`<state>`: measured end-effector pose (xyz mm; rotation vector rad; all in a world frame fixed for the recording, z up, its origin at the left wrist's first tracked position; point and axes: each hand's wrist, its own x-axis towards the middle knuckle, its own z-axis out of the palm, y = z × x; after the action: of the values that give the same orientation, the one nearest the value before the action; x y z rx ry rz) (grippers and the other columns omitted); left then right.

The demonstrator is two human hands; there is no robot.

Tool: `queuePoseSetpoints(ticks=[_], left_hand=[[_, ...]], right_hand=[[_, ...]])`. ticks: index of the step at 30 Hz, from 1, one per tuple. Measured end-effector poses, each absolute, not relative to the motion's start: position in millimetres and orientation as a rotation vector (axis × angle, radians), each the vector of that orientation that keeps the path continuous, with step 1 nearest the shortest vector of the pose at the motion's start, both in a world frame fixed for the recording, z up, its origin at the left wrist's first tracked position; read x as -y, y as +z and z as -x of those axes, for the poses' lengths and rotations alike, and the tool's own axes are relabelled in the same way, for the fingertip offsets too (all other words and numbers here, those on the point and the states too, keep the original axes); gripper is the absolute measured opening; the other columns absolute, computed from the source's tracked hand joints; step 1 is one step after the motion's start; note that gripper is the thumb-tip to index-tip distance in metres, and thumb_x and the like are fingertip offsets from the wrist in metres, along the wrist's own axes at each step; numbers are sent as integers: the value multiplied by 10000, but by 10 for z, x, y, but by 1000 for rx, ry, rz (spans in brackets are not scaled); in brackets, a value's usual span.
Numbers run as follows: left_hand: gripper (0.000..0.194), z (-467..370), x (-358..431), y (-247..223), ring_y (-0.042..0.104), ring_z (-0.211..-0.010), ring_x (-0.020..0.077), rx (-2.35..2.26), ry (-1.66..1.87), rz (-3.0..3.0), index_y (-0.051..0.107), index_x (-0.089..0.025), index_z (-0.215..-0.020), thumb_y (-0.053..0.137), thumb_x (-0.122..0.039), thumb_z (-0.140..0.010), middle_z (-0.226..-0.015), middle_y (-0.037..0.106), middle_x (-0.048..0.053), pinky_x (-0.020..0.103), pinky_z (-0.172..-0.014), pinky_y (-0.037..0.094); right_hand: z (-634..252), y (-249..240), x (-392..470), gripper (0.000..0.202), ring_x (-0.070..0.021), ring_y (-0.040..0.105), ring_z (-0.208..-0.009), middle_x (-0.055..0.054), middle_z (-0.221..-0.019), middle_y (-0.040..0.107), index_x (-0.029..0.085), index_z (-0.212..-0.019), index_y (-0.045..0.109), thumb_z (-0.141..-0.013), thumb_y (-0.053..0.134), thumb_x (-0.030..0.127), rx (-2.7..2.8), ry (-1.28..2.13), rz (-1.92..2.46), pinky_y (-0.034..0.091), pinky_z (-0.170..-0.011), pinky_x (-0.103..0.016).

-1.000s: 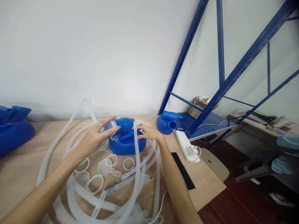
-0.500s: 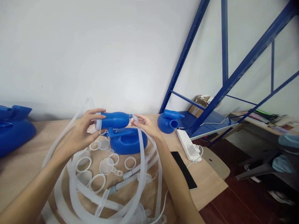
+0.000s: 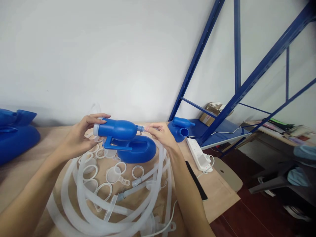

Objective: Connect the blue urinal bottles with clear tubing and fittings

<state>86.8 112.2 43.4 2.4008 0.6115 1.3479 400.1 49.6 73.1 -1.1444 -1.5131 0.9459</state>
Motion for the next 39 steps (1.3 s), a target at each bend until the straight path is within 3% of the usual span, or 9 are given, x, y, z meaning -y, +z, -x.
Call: queuePoseSetpoints(ticks=[7,10,14,18,21,26,30,34,39], left_hand=[[381,-819,-1124,466,636,-1304,282,-632,1381,-2370,528,-212,-1185,738,-394,-925,-1407,628,182,445,-978,615],[306,-908,-1105,430,649,-1281,276,-690,1375,-2449,574,-206,-1198,700,-331,-949,-1431,609,166,414,-955,622],[263,-1122,-1118,269,692,-1182,248,-719,1342,-2734,676,-232,-1207,562,-184,-975,-1441,616,120,390,-948,626],[403,-1282,-1224,38,651,-1244,238,-652,1435,-2956,668,-270,-1270,498,-66,-967,-1446,610,117,394,-971,624],[426,-1338,-1316,-99,552,-1386,283,-578,1515,-3121,630,-314,-1288,572,-56,-954,-1487,585,104,469,-1027,609],[422,-1496,-1356,-254,533,-1417,338,-344,1748,-3386,633,-296,-1175,708,-27,-859,-1413,628,86,488,-954,658],[529,-1644,-1270,-267,555,-1401,364,-393,1623,-3487,638,-291,-1287,684,6,-852,-1399,657,103,475,-939,659],[765,-1703,-1133,-210,399,-1516,446,-548,1132,-3495,573,-295,-1467,628,58,-792,-1599,497,125,562,-1055,582],[718,-1809,-1004,-198,210,-1569,530,-409,958,-3343,491,-273,-1563,671,-155,-878,-1690,339,161,682,-1139,467]], right_hand=[[-3954,818,-390,447,-137,517,-687,11,-693,555,174,-722,651,-984,590,530,1721,655,1170,407,-666,-263],[-4104,688,-536,364,-218,668,-1019,-51,-1077,741,194,-1102,750,-983,617,511,1870,644,1218,498,-917,-313],[-4321,397,-806,747,-304,568,-1365,-99,-1500,607,267,-1480,586,-801,842,444,2053,685,1292,461,-1121,-425],[-4427,157,-981,678,-251,726,-943,-38,-1104,768,277,-1371,669,-749,875,452,2082,805,1365,591,-826,-360],[-4439,60,-1040,471,-154,617,-596,4,-781,700,183,-1043,758,-703,895,479,1931,905,1484,502,-543,-265],[-4440,-3,-1082,414,-82,523,-543,12,-744,685,151,-839,742,-610,956,421,1690,1211,1360,416,-471,-208],[-4503,-93,-1126,404,-53,468,-481,30,-648,645,141,-801,730,-587,965,390,1476,1379,1292,364,-429,-192],[-4563,-207,-1172,418,-56,504,-478,29,-638,647,142,-801,703,-554,973,344,1371,1436,1237,392,-434,-185],[-4602,-287,-1183,450,-79,582,-493,21,-625,677,139,-914,725,-562,966,283,1287,1461,1219,497,-495,-185]])
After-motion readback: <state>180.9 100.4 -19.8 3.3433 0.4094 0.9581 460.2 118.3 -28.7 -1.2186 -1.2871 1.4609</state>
